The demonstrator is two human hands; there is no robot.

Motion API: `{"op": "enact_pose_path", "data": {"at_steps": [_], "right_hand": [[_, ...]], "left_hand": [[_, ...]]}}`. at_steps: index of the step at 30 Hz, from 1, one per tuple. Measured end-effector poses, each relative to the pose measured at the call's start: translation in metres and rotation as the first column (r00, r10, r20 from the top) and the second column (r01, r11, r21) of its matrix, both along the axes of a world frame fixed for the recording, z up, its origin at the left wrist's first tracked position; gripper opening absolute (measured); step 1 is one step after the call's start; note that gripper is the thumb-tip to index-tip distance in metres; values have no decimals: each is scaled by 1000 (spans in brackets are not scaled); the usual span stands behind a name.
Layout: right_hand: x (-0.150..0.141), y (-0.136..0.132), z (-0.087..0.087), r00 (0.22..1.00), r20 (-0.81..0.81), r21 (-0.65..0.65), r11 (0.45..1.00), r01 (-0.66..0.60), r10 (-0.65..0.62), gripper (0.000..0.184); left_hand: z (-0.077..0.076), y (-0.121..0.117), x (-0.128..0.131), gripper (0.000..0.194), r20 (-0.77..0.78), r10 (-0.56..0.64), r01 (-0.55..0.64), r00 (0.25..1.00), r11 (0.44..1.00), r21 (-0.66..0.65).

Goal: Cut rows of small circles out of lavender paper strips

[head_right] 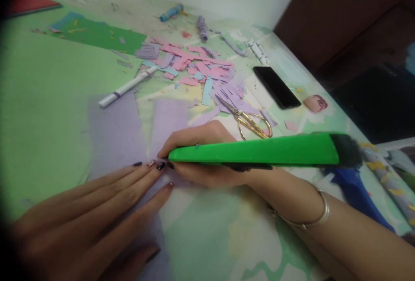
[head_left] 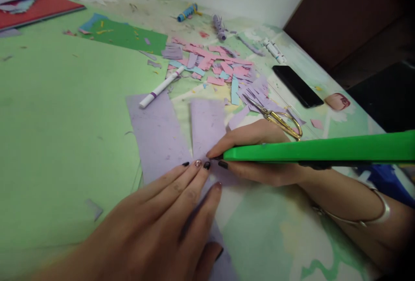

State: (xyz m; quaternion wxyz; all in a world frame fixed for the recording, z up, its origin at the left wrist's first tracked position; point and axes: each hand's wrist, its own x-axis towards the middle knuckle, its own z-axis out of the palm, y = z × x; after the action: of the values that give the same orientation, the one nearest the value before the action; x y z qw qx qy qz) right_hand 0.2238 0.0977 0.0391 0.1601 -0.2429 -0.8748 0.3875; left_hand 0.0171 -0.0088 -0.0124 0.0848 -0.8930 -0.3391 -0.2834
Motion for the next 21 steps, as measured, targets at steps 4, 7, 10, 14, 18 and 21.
{"op": "enact_pose_path", "data": {"at_steps": [4,7,10,14,18,21], "right_hand": [[1,4,0,998,-52,-72,997,-38,34,17],[2,6,-2,998,-56,-87,996,-33,28,18],[2,6,-3,999,-47,-91,995,-32,28,18],[3,6,-3,1000,-25,-85,996,-14,12,19],[4,6,-3,1000,-7,-46,999,2,-2,20],[4,4,-3,999,12,-9,999,32,-32,21]], "left_hand": [[-1,1,0,43,17,-26,27,1000,999,-32],[2,5,-1,42,1,12,-12,1000,999,-44],[4,7,-1,44,-28,40,-41,999,998,-42],[5,5,-2,42,-18,52,-53,998,997,-57],[3,4,-1,42,-12,59,-59,998,996,-63],[3,4,-1,42,-5,66,-66,998,996,-60]]}}
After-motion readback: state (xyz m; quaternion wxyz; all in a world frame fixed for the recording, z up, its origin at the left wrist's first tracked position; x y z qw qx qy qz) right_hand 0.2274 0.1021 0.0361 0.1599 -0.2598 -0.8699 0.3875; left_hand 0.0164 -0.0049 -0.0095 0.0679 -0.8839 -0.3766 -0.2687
